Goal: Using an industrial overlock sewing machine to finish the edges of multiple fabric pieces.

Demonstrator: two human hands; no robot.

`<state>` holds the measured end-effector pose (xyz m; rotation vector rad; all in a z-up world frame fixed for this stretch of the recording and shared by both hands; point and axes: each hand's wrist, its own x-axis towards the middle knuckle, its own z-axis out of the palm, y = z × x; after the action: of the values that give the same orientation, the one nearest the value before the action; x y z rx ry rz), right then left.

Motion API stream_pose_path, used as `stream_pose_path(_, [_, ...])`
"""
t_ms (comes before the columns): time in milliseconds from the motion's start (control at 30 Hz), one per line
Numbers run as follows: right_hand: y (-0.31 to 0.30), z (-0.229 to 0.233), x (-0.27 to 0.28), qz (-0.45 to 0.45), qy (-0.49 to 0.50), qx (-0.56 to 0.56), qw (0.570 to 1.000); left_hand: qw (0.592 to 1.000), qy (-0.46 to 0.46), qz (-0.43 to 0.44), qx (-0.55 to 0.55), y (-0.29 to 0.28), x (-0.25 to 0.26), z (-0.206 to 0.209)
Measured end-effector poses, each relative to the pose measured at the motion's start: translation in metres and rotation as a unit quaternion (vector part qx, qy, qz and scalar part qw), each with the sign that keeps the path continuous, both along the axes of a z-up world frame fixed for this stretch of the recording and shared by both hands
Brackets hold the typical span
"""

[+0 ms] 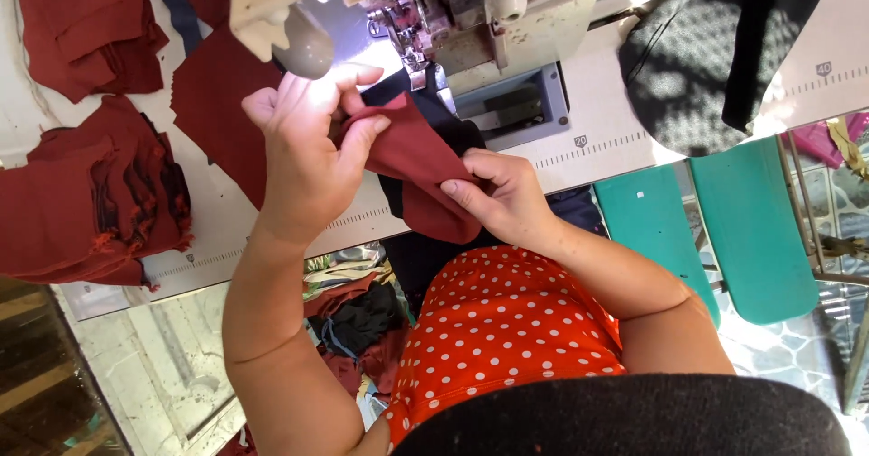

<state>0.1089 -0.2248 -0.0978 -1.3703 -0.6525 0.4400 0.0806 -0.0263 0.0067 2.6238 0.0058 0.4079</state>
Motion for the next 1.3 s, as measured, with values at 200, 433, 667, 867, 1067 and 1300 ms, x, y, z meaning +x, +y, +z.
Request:
stream_pose_path(200, [0.003, 0.000, -0.001, 0.033, 0.054, -0.021, 0.998, 0.987, -0.017, 0.040, 0.157, 0.005, -0.004, -0.001])
stream_pose_path(433, [-0.002, 0.013, 0.007, -0.009, -0.040, -0.027, 0.999, 0.994, -0.082, -0.014, 0.070, -0.012, 0.005, 0.002])
stream_pose_path(667, [-0.009, -0.007, -0.001, -0.075, -0.056, -0.176, 0.980, 0.990, -0.105, -0.007, 0.097, -0.017, 0.010, -0.007])
stream_pose_path(867, [-0.003, 0.014, 0.016, -0.031, -0.048, -0.232, 0.971, 0.990, -0.119, -0.008, 0.071, -0.009, 0.012, -0.020])
stream_pose_path(1067, [-0.001, -0.004, 0.013, -0.024, -0.147, -0.117, 0.982, 0.988, -0.094, -0.095, 0.079, -0.007, 0.016, -0.003])
stream_pose_path(1300, [-0.004, -0.006, -0.002, 0.008, -0.110, -0.085, 0.990, 0.988, -0.057, -0.112, 0.089, 0.001, 0.014, -0.003])
